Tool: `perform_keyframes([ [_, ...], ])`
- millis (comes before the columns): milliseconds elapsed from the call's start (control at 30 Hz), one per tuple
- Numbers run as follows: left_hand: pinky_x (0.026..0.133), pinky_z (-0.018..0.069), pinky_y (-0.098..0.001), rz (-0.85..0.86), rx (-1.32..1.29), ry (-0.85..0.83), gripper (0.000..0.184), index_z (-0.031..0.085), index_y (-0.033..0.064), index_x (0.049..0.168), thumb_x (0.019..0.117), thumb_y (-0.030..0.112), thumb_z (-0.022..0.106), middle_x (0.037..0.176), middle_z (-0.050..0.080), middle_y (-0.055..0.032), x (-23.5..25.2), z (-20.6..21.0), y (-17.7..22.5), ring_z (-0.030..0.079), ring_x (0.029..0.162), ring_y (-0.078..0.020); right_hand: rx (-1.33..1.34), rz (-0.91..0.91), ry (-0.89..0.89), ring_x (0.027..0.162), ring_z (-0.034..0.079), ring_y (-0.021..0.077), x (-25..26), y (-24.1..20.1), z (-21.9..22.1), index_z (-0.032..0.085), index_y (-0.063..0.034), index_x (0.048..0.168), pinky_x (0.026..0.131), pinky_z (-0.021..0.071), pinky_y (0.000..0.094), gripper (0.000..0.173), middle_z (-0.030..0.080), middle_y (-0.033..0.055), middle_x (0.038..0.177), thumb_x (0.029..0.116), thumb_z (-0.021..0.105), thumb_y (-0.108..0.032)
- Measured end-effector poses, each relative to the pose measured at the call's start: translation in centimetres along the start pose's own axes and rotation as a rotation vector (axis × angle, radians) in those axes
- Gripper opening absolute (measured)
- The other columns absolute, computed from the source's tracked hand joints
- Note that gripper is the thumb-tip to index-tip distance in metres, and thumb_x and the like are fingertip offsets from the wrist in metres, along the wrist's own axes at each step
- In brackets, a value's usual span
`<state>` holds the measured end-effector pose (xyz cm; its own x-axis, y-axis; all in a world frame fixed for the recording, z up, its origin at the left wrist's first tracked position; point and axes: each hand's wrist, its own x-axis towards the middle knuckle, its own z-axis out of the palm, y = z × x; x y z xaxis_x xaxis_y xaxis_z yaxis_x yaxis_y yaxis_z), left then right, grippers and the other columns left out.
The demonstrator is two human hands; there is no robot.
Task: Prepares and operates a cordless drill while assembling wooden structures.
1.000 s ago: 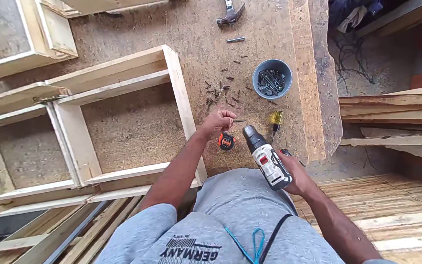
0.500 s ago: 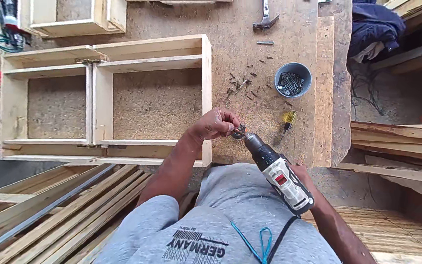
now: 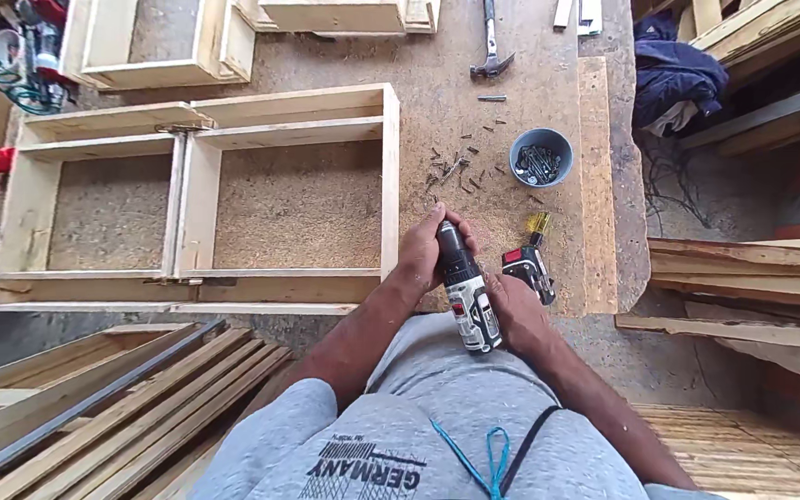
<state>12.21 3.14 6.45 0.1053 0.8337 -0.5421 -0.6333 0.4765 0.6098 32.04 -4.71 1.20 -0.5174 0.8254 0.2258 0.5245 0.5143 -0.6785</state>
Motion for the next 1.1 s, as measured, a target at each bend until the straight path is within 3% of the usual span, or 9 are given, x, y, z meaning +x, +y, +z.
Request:
perform_keyframes([
  [100,0.071,0.0634,-0.0459,0.226,0.169,-0.229,0.042,0.053,0.0088,0.088,0.1118,0.03,0.026,0.072,0.062,-0.0066,-0.5,-1.0,-0.2,0.067,0.064,-0.0237,-0.091,-0.027,0.052,0.097,0.07,0.0339,0.3,1.0,1.8,0.057,-0.004,0.138,0.089,0.0568,0.0513,0.039,0.07,0.018,0.101,0.1029,0.052,-0.02],
  [233,0.068,0.0637,-0.0461,0.366,0.167,-0.528,0.036,0.059,0.0115,0.085,0.1086,0.037,0.049,0.071,0.066,-0.0054,-2.6,-0.2,0.3,0.07,0.064,-0.0233,-0.087,-0.157,0.119,0.093,0.07,0.0306,0.7,0.6,2.0,0.062,-0.0039,0.106,0.089,0.0575,0.0466,0.016,0.07,0.0152,0.095,0.0999,0.055,-0.016],
  [467,0.068,0.0637,-0.0451,0.493,0.181,-0.501,0.033,0.059,0.0105,0.088,0.1103,0.032,0.046,0.074,0.067,-0.0064,-4.1,0.5,0.3,0.071,0.066,-0.0232,-0.276,-0.191,0.177,0.086,0.071,0.029,0.8,-0.3,0.0,0.061,-0.0085,0.102,0.083,0.0584,0.0452,0.011,0.07,0.0112,0.09,0.1015,0.052,-0.014],
  [600,0.067,0.0646,-0.0436,0.54,0.313,-0.333,0.032,0.058,0.009,0.088,0.1094,0.02,0.038,0.074,0.068,-0.0054,-4.1,0.9,0.0,0.071,0.066,-0.0218,-0.381,-0.14,0.136,0.084,0.071,0.0294,0.4,-0.7,-0.8,0.061,-0.0093,0.099,0.079,0.0585,0.046,0.01,0.07,0.011,0.088,0.1001,0.053,-0.015],
  [667,0.068,0.0647,-0.0434,0.527,0.307,-0.32,0.028,0.058,0.0095,0.089,0.1088,0.02,0.042,0.073,0.068,-0.0053,-3.8,0.6,-0.2,0.071,0.065,-0.0217,-0.415,-0.129,0.116,0.083,0.071,0.0295,0.2,-0.7,-1.0,0.062,-0.0091,0.099,0.077,0.0582,0.0459,0.012,0.069,0.0112,0.087,0.1009,0.052,-0.016],
  [700,0.069,0.0646,-0.0427,0.506,0.293,-0.346,0.022,0.058,0.0105,0.091,0.1069,0.023,0.052,0.074,0.068,-0.005,-3.6,0.3,-0.3,0.071,0.066,-0.0213,-0.417,-0.121,0.107,0.083,0.071,0.0298,0.0,-0.8,-1.0,0.062,-0.0087,0.099,0.077,0.0581,0.0459,0.012,0.07,0.0117,0.088,0.1011,0.051,-0.015],
  [800,0.076,0.0644,-0.0436,0.358,0.265,-0.415,0.031,0.06,0.0134,0.091,0.0821,0.024,0.087,0.076,0.069,-0.0035,-3.0,-0.5,-0.6,0.072,0.071,-0.0208,-0.414,-0.101,0.084,0.081,0.07,0.0301,-0.6,-1.0,-0.9,0.063,-0.0066,0.104,0.076,0.0581,0.0458,0.015,0.07,0.0126,0.087,0.1027,0.05,-0.013],
  [900,0.09,0.0618,-0.0523,0.201,0.273,-0.48,0.032,0.058,0.011,0.096,0.0795,0.013,0.086,0.079,0.07,-0.0045,-2.9,-1.1,-0.5,0.074,0.078,-0.0233,-0.362,-0.103,0.07,0.081,0.07,0.0295,-1.2,-0.7,-0.4,0.063,-0.0068,0.101,0.074,0.058,0.0453,0.017,0.069,0.0117,0.085,0.1035,0.047,-0.013],
  [1100,0.087,0.0623,-0.0515,0.106,0.258,-0.563,0.029,0.061,0.0092,0.105,0.0848,0.018,0.081,0.078,0.068,-0.002,-2.9,-1.7,-1.1,0.072,0.074,-0.0201,-0.27,-0.099,0.122,0.078,0.072,0.0279,-2.5,-1.1,1.0,0.064,-0.0075,0.093,0.073,0.0596,0.0429,0.016,0.071,0.0109,0.083,0.0992,0.05,-0.01],
])
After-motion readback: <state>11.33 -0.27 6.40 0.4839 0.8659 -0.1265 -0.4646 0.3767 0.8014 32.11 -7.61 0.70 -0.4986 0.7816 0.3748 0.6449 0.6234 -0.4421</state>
